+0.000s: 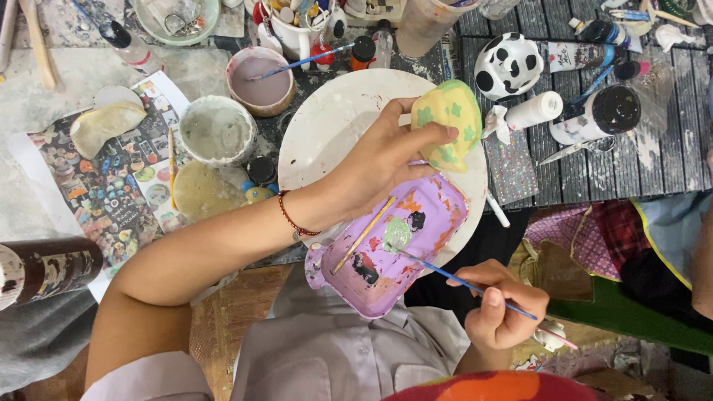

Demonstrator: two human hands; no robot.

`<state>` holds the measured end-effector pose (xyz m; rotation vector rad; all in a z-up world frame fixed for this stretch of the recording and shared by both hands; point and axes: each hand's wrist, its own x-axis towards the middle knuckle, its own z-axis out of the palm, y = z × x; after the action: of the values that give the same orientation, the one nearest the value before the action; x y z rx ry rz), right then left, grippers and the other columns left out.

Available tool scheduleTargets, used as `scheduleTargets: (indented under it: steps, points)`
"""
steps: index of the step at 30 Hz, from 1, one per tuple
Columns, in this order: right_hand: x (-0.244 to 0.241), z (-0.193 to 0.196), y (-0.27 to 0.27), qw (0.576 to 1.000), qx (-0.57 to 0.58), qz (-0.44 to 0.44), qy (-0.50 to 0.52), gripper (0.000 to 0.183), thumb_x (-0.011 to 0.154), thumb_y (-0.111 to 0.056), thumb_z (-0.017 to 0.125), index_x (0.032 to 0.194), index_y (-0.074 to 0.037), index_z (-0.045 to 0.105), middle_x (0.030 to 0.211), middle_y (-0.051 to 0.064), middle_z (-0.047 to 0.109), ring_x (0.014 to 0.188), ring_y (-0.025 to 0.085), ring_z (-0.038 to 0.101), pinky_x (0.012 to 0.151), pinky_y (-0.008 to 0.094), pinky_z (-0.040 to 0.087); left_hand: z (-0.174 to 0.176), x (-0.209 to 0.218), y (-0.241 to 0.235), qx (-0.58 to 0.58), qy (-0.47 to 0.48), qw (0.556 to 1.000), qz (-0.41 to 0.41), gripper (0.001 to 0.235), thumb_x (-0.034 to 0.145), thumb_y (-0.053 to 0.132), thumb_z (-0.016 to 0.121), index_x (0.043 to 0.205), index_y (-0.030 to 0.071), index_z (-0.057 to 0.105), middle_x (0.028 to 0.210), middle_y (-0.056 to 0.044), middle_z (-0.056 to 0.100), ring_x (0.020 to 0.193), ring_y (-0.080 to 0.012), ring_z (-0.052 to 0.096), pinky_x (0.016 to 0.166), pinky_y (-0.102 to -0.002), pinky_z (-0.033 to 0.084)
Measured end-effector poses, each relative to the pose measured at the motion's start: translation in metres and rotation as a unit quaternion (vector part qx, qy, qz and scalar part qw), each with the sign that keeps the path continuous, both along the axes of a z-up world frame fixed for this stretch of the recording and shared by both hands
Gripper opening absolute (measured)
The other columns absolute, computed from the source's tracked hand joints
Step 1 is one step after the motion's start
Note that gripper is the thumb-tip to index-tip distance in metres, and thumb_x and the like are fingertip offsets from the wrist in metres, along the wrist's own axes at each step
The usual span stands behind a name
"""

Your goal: The person paints green clover patterns onto a small yellow ceramic piece using a fine brush and green paint. They then mix a white substance in a small container with their fingers.

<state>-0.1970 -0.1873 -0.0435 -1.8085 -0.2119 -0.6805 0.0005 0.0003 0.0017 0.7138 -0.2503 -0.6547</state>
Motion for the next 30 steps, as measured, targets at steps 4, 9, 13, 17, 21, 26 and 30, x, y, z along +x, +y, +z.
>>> scheduleTargets:
  steps: [4,9,13,17,21,26,30]
  points:
    - [0.004,-0.006,-0.001,1.000,0.016,-0.017,-0.002,0.027,0.110,-0.024,0.052,0.100,0.001,0.047,0.086,0.025,0.070,0.060,0.015,0.054,0.052,0.024,0.041,0.001,0.000,0.001,0.000,0.003,1.000,-0.003,0.061,0.096,0.019,0.069,0.139,-0.004,0.033,0.127,-0.021,0.061,0.118,-0.0237,0.065,0.103,-0.043,0.055]
    - [0.007,-0.010,-0.004,0.999,0.042,-0.013,-0.013,0.022,0.112,-0.024,0.051,0.113,-0.006,0.037,0.088,0.025,0.068,0.056,0.015,0.056,0.051,0.023,0.040,0.001,0.001,0.000,-0.003,0.005,1.000,0.002,0.062,0.095,0.019,0.070,0.138,-0.005,0.032,0.127,-0.021,0.061,0.118,-0.0244,0.065,0.104,-0.044,0.055]
    - [0.010,-0.013,-0.004,0.999,0.049,-0.016,0.002,0.020,0.114,-0.022,0.050,0.114,-0.007,0.036,0.086,0.025,0.067,0.059,0.017,0.058,0.053,0.024,0.040,0.000,0.001,0.000,-0.009,0.004,1.000,-0.001,0.062,0.095,0.019,0.070,0.139,-0.005,0.032,0.127,-0.021,0.061,0.118,-0.0246,0.065,0.104,-0.044,0.054]
    - [0.010,-0.014,-0.006,0.997,0.069,-0.020,0.011,0.018,0.114,-0.022,0.048,0.114,-0.007,0.037,0.077,0.020,0.066,0.054,0.014,0.052,0.052,0.023,0.038,-0.001,0.001,-0.001,-0.006,0.010,1.000,0.000,0.062,0.094,0.018,0.070,0.138,-0.005,0.033,0.126,-0.022,0.061,0.117,-0.0251,0.065,0.103,-0.044,0.055]
    - [0.015,-0.017,-0.013,0.983,0.170,-0.059,0.020,0.014,0.116,-0.019,0.046,0.113,-0.008,0.037,0.076,0.016,0.060,0.057,0.019,0.055,0.049,0.024,0.037,-0.001,0.001,0.000,-0.016,0.010,1.000,-0.001,0.062,0.094,0.018,0.071,0.138,-0.005,0.033,0.126,-0.021,0.061,0.118,-0.0255,0.065,0.104,-0.045,0.054]
    - [0.016,-0.018,-0.021,0.956,0.288,-0.050,0.016,0.016,0.119,-0.017,0.045,0.109,-0.007,0.038,0.080,0.015,0.057,0.061,0.020,0.051,0.055,0.028,0.038,-0.001,0.000,0.001,-0.005,0.015,1.000,0.010,0.063,0.094,0.019,0.071,0.138,-0.003,0.031,0.130,-0.021,0.058,0.123,-0.0262,0.062,0.107,-0.048,0.052]
    - [0.013,-0.013,-0.021,0.951,0.307,-0.016,-0.016,0.024,0.123,-0.019,0.046,0.104,-0.007,0.039,0.078,0.014,0.057,0.061,0.016,0.045,0.055,0.027,0.038,0.001,-0.006,0.002,-0.015,0.028,0.999,0.012,0.063,0.096,0.021,0.069,0.139,-0.004,0.031,0.133,-0.020,0.056,0.127,-0.0271,0.060,0.110,-0.050,0.050]
